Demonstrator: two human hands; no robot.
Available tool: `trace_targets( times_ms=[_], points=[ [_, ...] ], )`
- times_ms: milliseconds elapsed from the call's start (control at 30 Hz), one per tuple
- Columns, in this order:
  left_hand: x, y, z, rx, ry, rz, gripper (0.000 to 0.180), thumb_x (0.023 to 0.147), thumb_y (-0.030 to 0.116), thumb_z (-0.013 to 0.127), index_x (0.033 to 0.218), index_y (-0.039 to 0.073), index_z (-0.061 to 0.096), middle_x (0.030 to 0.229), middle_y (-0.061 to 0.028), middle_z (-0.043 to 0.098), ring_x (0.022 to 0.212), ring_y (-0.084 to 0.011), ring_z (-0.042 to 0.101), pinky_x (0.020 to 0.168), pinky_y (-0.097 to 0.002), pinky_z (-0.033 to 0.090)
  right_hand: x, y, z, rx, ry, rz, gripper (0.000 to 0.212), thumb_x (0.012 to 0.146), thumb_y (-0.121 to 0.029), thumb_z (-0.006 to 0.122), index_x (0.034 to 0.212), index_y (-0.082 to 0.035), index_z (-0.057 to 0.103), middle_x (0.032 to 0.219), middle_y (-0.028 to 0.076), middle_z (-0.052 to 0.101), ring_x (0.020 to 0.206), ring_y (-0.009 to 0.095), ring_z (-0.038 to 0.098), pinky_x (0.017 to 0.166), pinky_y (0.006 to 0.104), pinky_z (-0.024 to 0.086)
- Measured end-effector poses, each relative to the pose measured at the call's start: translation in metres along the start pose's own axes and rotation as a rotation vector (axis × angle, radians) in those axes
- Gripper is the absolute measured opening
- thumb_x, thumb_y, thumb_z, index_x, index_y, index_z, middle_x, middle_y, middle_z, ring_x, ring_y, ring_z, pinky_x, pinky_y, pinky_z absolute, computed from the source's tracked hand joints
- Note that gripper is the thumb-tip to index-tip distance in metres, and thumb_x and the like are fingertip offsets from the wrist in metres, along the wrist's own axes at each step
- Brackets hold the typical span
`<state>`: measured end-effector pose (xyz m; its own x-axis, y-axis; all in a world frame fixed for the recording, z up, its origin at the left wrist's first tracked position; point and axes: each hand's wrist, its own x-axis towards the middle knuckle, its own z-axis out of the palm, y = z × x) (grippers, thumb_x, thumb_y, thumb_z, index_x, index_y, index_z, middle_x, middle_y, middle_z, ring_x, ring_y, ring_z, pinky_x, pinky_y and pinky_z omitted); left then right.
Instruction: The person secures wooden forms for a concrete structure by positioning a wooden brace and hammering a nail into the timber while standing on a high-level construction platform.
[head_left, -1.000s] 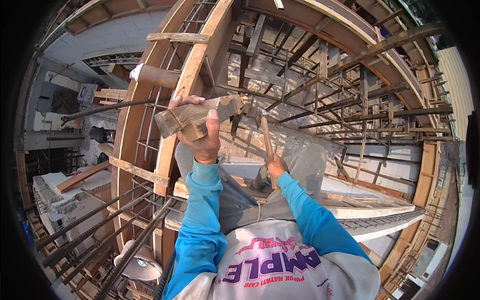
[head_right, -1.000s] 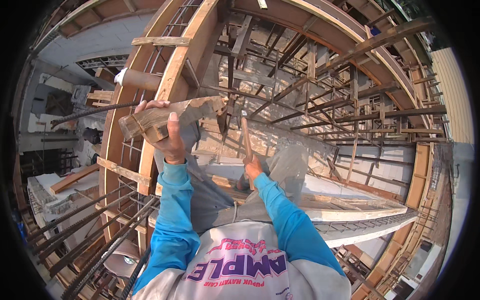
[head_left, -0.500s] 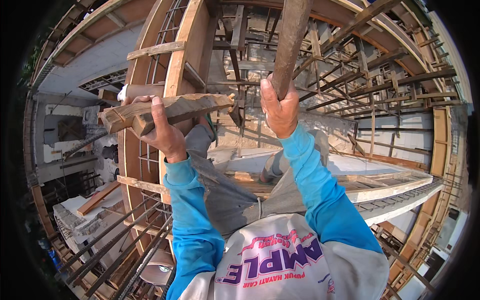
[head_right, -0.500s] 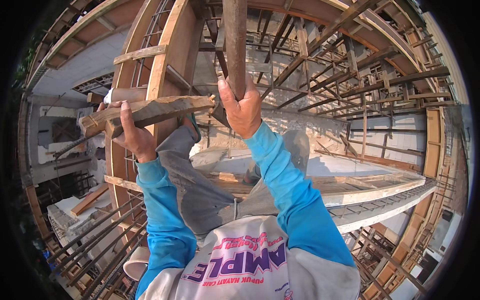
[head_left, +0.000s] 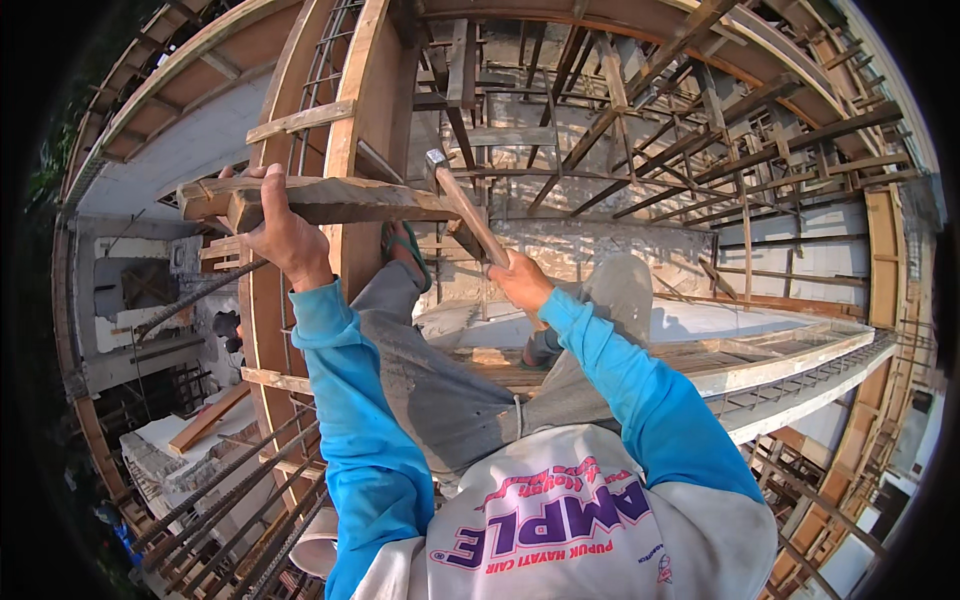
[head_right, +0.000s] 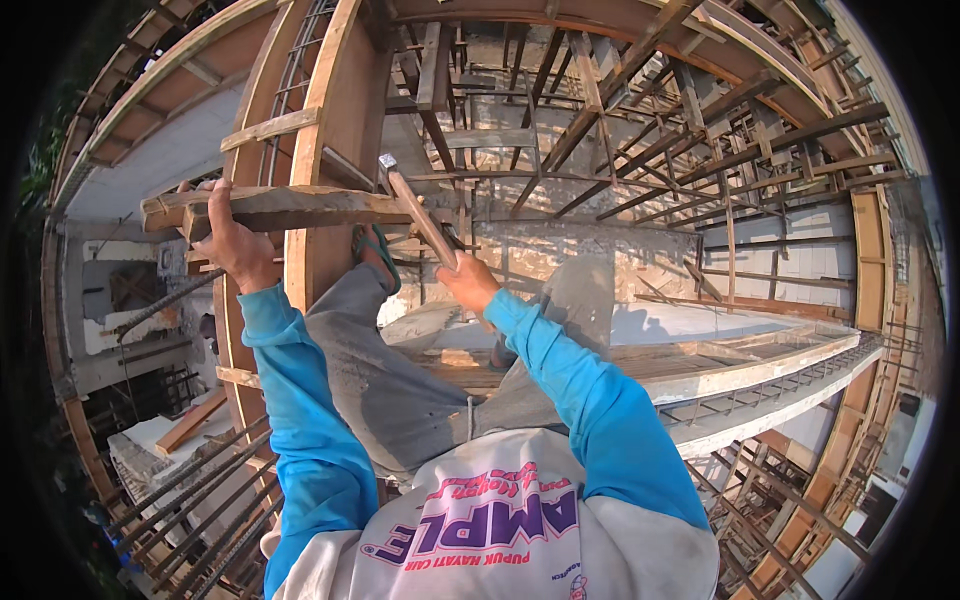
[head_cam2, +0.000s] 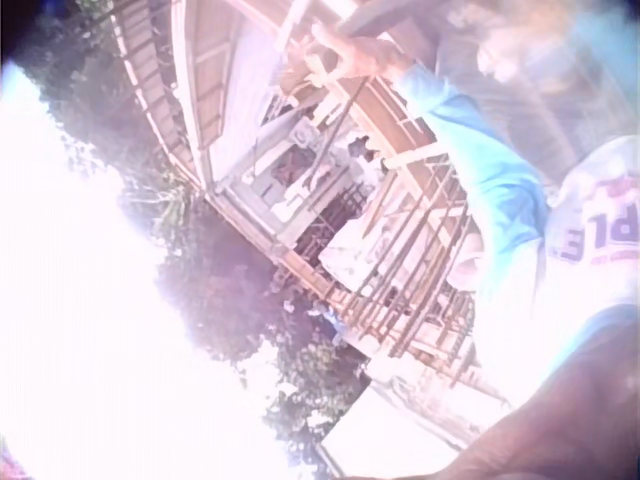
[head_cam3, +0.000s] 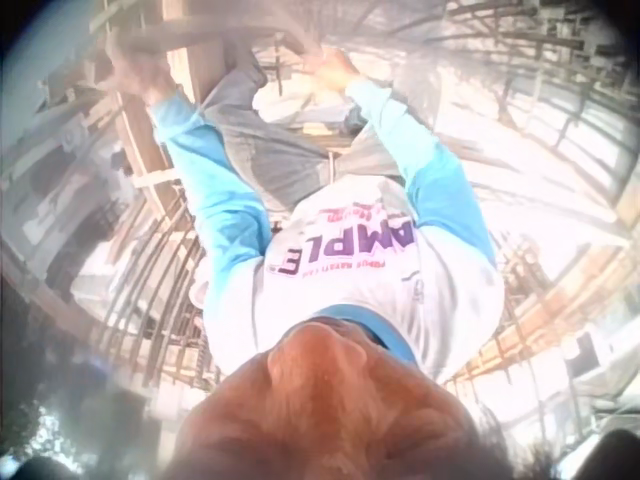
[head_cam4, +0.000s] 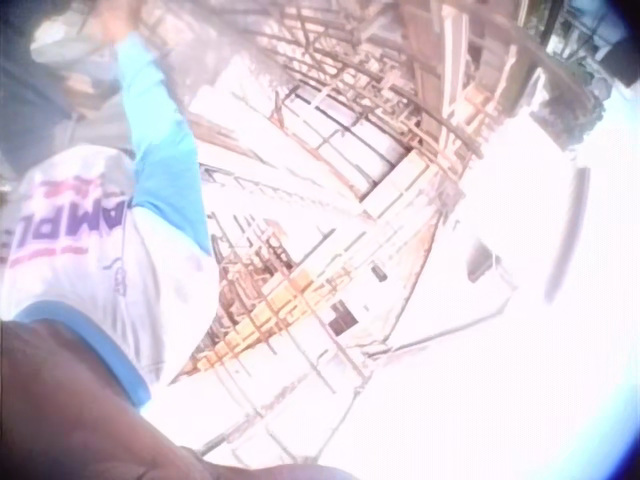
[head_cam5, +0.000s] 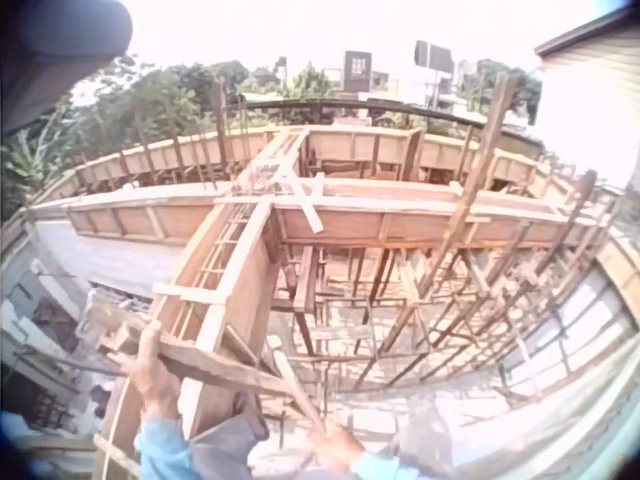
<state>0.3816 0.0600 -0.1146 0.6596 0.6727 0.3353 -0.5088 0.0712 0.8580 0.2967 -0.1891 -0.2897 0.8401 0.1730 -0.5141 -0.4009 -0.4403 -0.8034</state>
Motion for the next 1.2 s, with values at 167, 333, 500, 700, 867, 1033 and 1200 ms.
trace_targets(
  times_ms=[167, 333, 500, 700, 867, 1033, 1200],
  points=[
    [0.012, -0.012, 0.003, 0.005, -0.031, -0.018, 0.055, 0.077, -0.001, 0.067, 0.126, 0.005, 0.043, 0.095, -0.0041, 0.058, 0.088, -0.0129, 0.057, 0.083, -0.0302, 0.046, -0.038, -0.096, -0.036, 0.219, 0.211, -0.334, 0.042, 0.086, -0.035, 0.061, 0.102, 0.004, 0.057, 0.077, 0.015, 0.063, 0.071, 0.024, 0.060, 0.066, 0.0358, 0.047],
    [0.031, -0.020, -0.004, 0.025, -0.014, -0.041, 0.054, 0.076, -0.001, 0.066, 0.125, 0.004, 0.043, 0.095, -0.0050, 0.058, 0.087, -0.0133, 0.057, 0.082, -0.0299, 0.047, -0.034, -0.119, -0.027, 0.597, 0.564, -0.652, 0.018, 0.087, -0.017, 0.063, 0.089, -0.001, 0.057, 0.066, 0.006, 0.058, 0.059, 0.014, 0.052, 0.056, 0.0312, 0.043],
    [0.051, -0.042, 0.013, 0.018, 0.024, -0.020, 0.054, 0.076, 0.002, 0.065, 0.125, 0.003, 0.044, 0.099, -0.0074, 0.057, 0.088, -0.0152, 0.057, 0.080, -0.0299, 0.047, 0.002, 0.072, 0.054, -0.041, 0.123, -0.091, 0.031, 0.084, -0.027, 0.062, 0.093, 0.002, 0.060, 0.075, 0.018, 0.063, 0.070, 0.033, 0.061, 0.065, 0.0394, 0.047],
    [0.058, -0.049, 0.000, 0.040, -0.023, -0.053, 0.053, 0.075, 0.004, 0.066, 0.124, 0.004, 0.044, 0.101, -0.0080, 0.056, 0.087, -0.0162, 0.057, 0.079, -0.0302, 0.047, -0.018, -0.004, 0.000, -0.008, 0.063, -0.091, 0.043, 0.082, -0.035, 0.062, 0.097, 0.006, 0.059, 0.080, 0.026, 0.063, 0.080, 0.039, 0.062, 0.072, 0.0434, 0.047],
    [0.065, -0.051, 0.011, 0.146, -0.071, -0.008, 0.056, 0.072, 0.007, 0.071, 0.120, 0.000, 0.043, 0.089, -0.0061, 0.058, 0.080, -0.0154, 0.058, 0.075, -0.0282, 0.047, -0.063, -0.156, -0.059, 0.297, 0.256, -0.576, 0.028, 0.088, -0.025, 0.062, 0.090, 0.002, 0.057, 0.067, 0.009, 0.057, 0.061, 0.017, 0.054, 0.057, 0.0329, 0.044],
    [0.077, -0.061, 0.015, 0.177, -0.083, 0.008, 0.057, 0.071, 0.007, 0.071, 0.119, -0.001, 0.042, 0.088, -0.0063, 0.059, 0.077, -0.0151, 0.058, 0.072, -0.0279, 0.047, -0.001, -0.108, -0.005, 0.699, 0.575, -0.829, 0.017, 0.088, -0.014, 0.062, 0.091, 0.001, 0.056, 0.067, 0.002, 0.055, 0.061, 0.010, 0.050, 0.056, 0.0287, 0.043],
    [0.077, -0.088, -0.007, 0.108, -0.054, -0.148, 0.043, 0.071, 0.005, 0.068, 0.109, 0.002, 0.050, 0.087, -0.0037, 0.059, 0.072, -0.0133, 0.057, 0.065, -0.0282, 0.048, 0.005, 0.064, 0.057, -0.006, 0.072, 0.075, 0.038, 0.081, -0.029, 0.057, 0.102, 0.004, 0.060, 0.081, 0.026, 0.063, 0.077, 0.039, 0.062, 0.073, 0.0459, 0.048]
  ],
)
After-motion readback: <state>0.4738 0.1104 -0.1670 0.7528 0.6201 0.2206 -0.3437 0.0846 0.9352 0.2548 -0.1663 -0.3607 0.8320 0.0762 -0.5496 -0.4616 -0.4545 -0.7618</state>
